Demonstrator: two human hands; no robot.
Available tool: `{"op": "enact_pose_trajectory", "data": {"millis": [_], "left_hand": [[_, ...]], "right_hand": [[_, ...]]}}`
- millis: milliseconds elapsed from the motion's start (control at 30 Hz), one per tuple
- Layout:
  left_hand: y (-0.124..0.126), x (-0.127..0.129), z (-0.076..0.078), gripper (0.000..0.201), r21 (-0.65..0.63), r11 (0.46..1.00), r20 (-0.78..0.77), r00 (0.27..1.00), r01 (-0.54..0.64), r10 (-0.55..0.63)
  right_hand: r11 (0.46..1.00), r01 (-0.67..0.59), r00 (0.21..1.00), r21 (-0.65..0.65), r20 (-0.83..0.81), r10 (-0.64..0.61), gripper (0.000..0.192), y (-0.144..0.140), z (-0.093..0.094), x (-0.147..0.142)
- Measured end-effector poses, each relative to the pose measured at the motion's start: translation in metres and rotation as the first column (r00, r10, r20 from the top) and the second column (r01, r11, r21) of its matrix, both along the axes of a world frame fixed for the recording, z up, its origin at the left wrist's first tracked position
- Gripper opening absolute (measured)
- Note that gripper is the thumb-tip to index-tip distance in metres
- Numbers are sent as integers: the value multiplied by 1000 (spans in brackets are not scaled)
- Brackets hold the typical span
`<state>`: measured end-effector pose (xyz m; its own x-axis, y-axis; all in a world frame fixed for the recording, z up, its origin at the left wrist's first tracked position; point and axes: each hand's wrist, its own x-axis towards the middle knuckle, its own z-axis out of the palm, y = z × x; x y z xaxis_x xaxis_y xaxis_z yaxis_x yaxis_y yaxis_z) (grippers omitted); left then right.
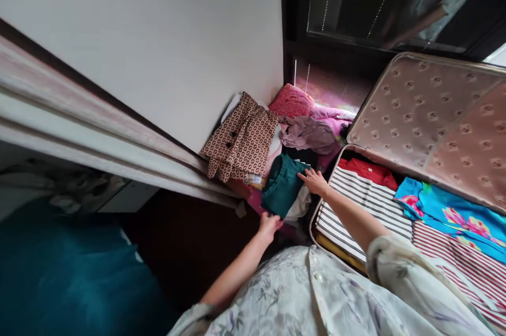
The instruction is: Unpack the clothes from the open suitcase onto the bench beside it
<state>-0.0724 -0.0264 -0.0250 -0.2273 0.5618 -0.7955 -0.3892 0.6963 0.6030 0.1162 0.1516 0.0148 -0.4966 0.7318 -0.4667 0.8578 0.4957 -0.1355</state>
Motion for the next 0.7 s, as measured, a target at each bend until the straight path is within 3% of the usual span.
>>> {"op": "enact_pose_trajectory", "data": {"millis": [100, 167, 267, 333, 433, 533, 600, 700], "left_hand": [[-25, -19, -8, 43, -71, 993, -63, 993, 92, -96], [-32, -35, -10, 41, -43, 983, -232, 955, 181, -186], [-24, -48, -11, 39, 137, 937, -506, 837, 320, -211], [-9, -42, -7, 43, 286, 868, -574, 798, 407, -185], [16, -5, 10, 43, 421, 734, -592, 775, 532, -222], [30, 53, 30, 35, 449, 569, -604, 703, 689, -374], [31, 96, 39, 30, 438, 424, -599, 609, 793, -520], [21, 154, 41, 23, 391, 173, -612, 395, 904, -685]], "right_hand": [[992, 70, 992, 109, -109, -58, 71, -17, 5, 2], [977, 133, 974, 165, -203, -99, 73, -33, 16, 15], [934, 270, 928, 234, -321, -188, 69, -68, 24, 56], [866, 404, 879, 294, -388, -278, 61, -98, 17, 98], [705, 623, 767, 338, -439, -468, 53, -147, 0, 180], [546, 765, 643, 341, -435, -630, 47, -198, -12, 269], [446, 826, 560, 344, -419, -715, 47, -228, -13, 325], [303, 890, 425, 342, -375, -824, 48, -265, -14, 395]]}}
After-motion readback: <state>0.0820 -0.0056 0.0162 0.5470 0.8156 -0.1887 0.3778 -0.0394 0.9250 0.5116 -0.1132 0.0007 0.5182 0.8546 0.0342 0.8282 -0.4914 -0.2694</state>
